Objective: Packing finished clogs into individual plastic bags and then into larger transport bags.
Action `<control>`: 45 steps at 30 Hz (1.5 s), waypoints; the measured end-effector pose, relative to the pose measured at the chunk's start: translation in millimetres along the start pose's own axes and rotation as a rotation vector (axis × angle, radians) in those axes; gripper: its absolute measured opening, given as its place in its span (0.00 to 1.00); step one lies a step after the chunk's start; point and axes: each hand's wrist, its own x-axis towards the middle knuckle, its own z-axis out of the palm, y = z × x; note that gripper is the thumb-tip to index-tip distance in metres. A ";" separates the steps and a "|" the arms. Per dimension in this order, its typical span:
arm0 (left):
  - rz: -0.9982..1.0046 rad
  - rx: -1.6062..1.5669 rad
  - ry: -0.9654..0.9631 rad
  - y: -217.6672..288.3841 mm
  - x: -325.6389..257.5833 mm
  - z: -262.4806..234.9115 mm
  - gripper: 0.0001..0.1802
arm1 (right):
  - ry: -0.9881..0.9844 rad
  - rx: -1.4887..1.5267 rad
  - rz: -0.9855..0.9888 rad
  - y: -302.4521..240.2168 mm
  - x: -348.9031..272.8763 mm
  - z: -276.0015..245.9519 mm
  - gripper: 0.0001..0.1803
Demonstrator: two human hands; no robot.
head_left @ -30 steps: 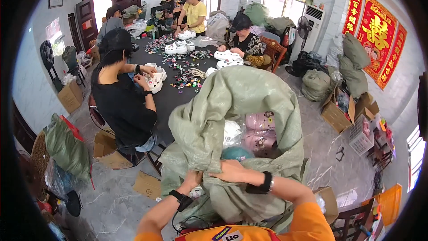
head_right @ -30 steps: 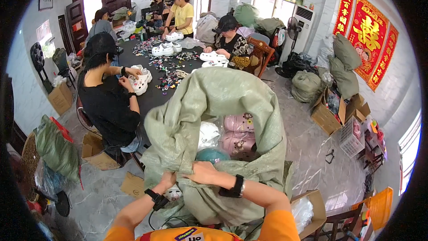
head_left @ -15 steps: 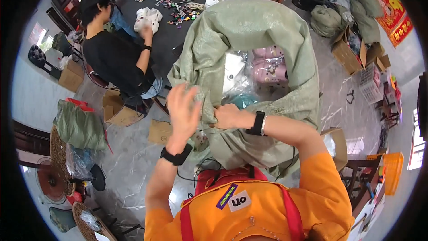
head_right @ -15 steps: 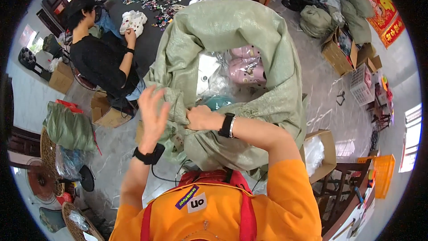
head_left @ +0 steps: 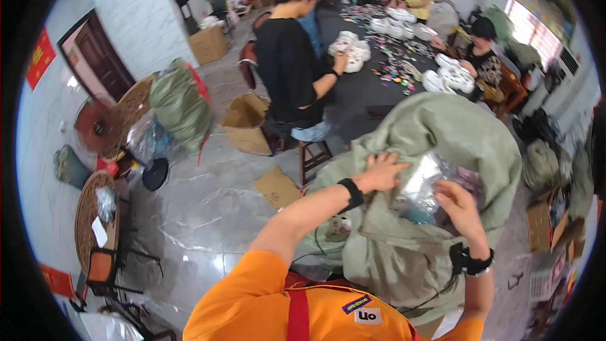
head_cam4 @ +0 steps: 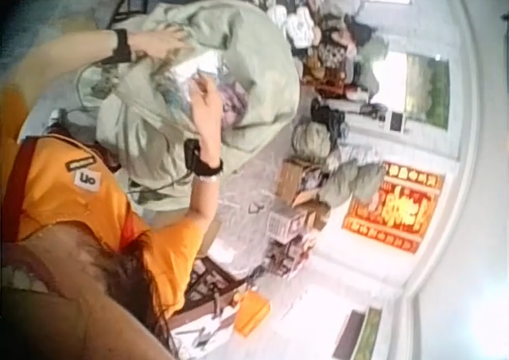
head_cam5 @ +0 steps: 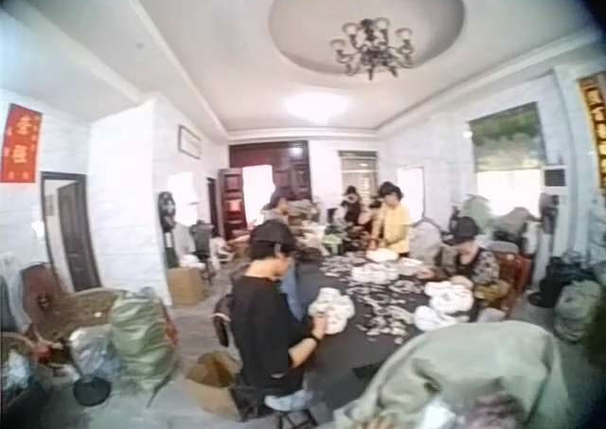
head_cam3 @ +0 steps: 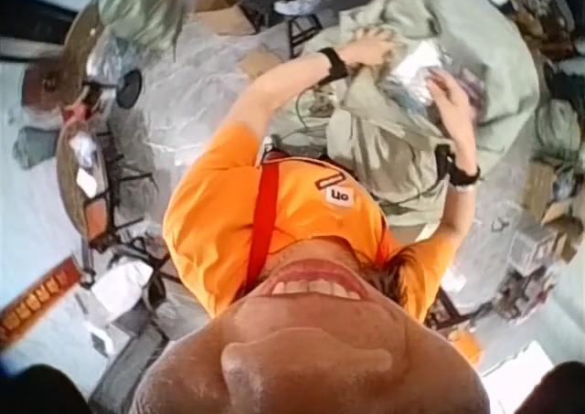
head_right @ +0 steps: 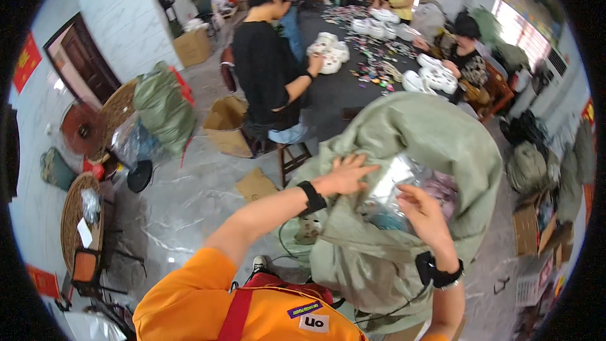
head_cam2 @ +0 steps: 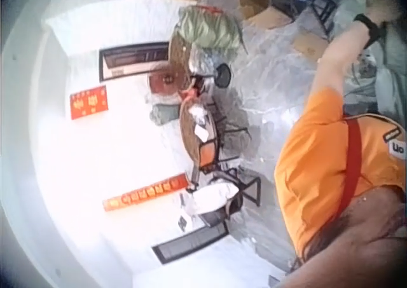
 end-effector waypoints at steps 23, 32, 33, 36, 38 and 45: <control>-0.196 -0.713 0.115 -389.5 -474.2 -115.7 0.23 | -0.667 0.091 -0.583 -298.4 221.4 481.5 0.13; -0.657 -1.094 0.401 -605.6 -548.7 -95.4 0.22 | -0.748 0.222 -0.153 -262.6 403.5 606.3 0.15; -0.745 -0.935 0.386 -625.8 -554.3 -101.9 0.22 | -0.722 0.288 -0.108 -258.7 428.9 612.4 0.14; -0.945 -0.638 0.364 -701.2 -567.8 -109.8 0.23 | -0.548 0.378 0.005 -243.1 524.9 644.0 0.13; -1.075 -0.937 0.454 -732.7 -571.7 -140.2 0.21 | -0.459 0.332 0.072 -232.2 586.8 689.0 0.14; -1.114 -1.137 0.718 -857.7 -525.4 -283.2 0.21 | -0.732 0.348 0.015 -250.1 737.5 804.9 0.17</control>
